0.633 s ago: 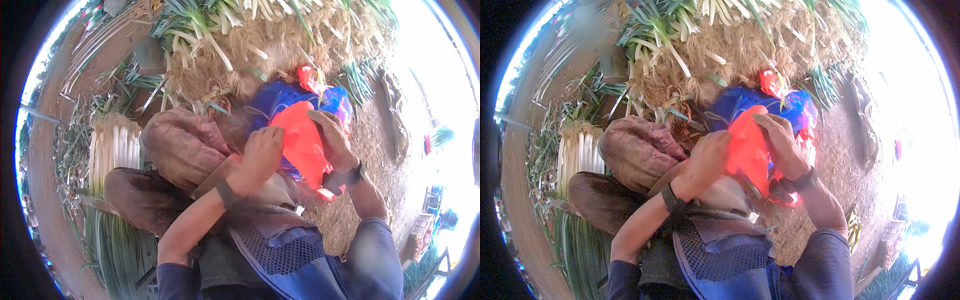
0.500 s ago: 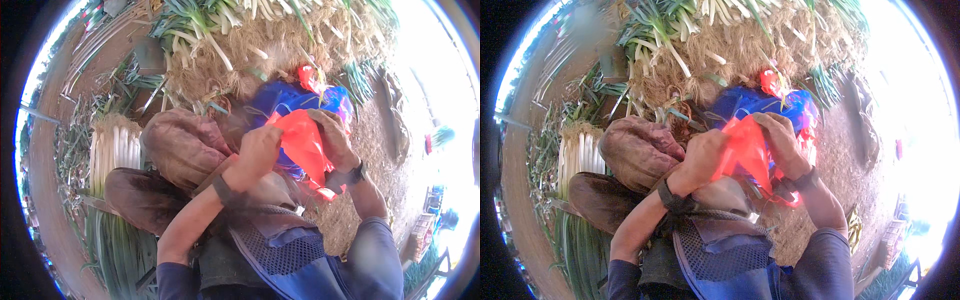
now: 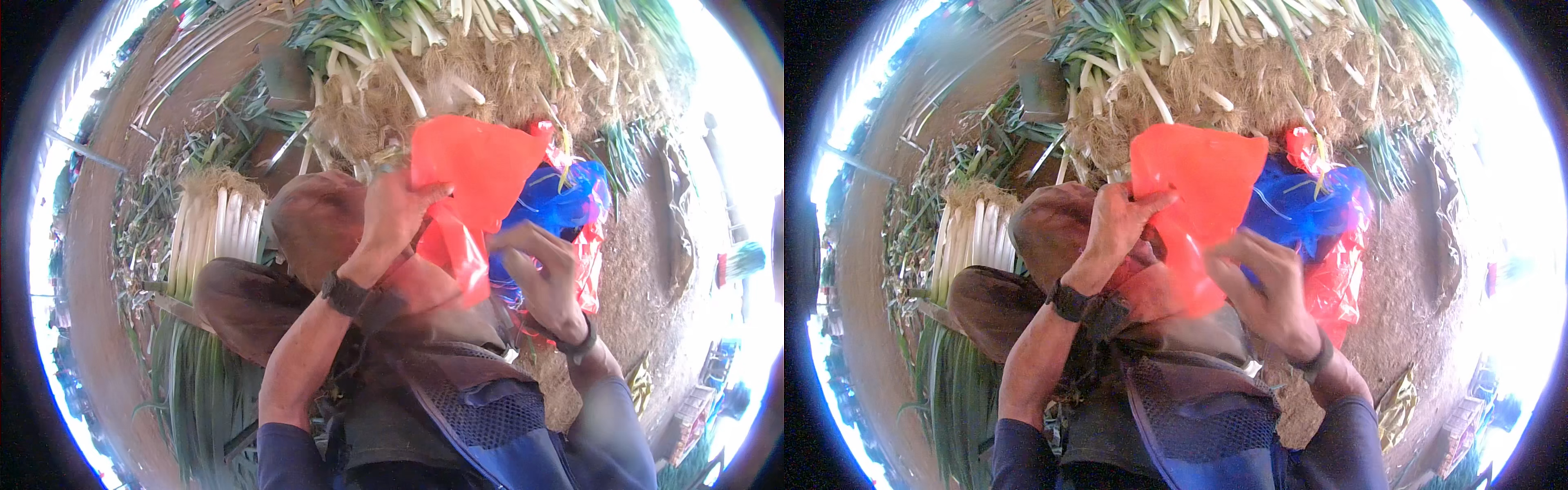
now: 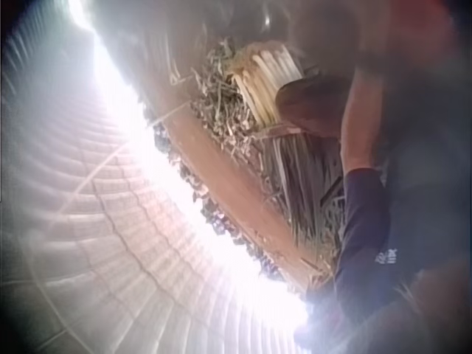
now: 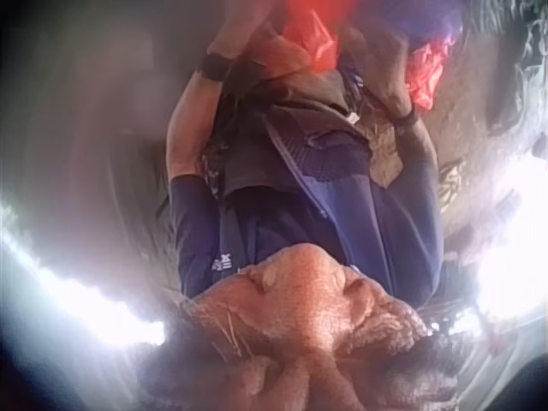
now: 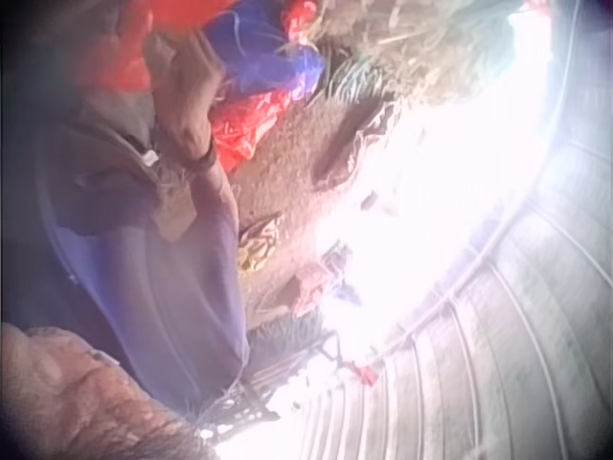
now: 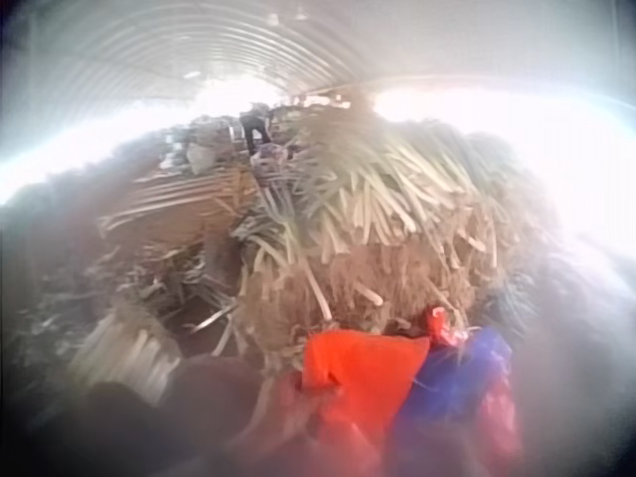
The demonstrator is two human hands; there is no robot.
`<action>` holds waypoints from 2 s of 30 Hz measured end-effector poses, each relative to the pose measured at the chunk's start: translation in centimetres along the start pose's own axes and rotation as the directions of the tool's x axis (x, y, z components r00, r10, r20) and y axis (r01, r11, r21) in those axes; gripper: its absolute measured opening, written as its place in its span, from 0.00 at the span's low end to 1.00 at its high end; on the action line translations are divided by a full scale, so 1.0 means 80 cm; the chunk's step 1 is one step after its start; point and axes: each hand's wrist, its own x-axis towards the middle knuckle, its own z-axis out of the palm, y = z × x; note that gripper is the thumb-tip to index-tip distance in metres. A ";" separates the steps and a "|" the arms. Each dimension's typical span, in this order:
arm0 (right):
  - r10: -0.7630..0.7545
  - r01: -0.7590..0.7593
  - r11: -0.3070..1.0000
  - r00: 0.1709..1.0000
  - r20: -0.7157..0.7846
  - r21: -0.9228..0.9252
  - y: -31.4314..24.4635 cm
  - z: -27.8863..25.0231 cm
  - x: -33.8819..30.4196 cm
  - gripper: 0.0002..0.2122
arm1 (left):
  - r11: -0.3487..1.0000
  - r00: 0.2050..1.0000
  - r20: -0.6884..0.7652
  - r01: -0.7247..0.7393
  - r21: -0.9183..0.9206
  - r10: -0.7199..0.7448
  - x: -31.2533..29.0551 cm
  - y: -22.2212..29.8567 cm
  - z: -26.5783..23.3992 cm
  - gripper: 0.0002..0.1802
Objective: Trimming harvested leeks using a fixed blade, then bagging and tying them into bunches.
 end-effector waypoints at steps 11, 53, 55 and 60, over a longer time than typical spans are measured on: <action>0.207 -0.519 0.700 0.805 0.556 0.491 0.061 0.062 0.048 0.37 | 0.851 0.904 0.346 0.376 -0.367 -0.250 -0.030 0.010 -0.016 0.18; 0.344 -0.317 0.910 0.937 0.060 -0.266 0.068 -0.018 0.123 0.12 | 0.817 0.893 -0.042 -0.389 0.425 0.448 -0.071 0.070 -0.027 0.10; 0.406 -0.357 0.886 0.906 0.122 -0.297 0.062 -0.006 0.124 0.13 | 0.709 0.712 0.286 -0.692 0.133 0.641 -0.083 0.069 -0.013 0.12; 0.351 -0.304 0.936 0.852 0.389 -0.177 0.037 0.007 0.125 0.13 | 0.858 0.934 0.345 -0.251 0.448 0.093 -0.047 0.031 -0.025 0.08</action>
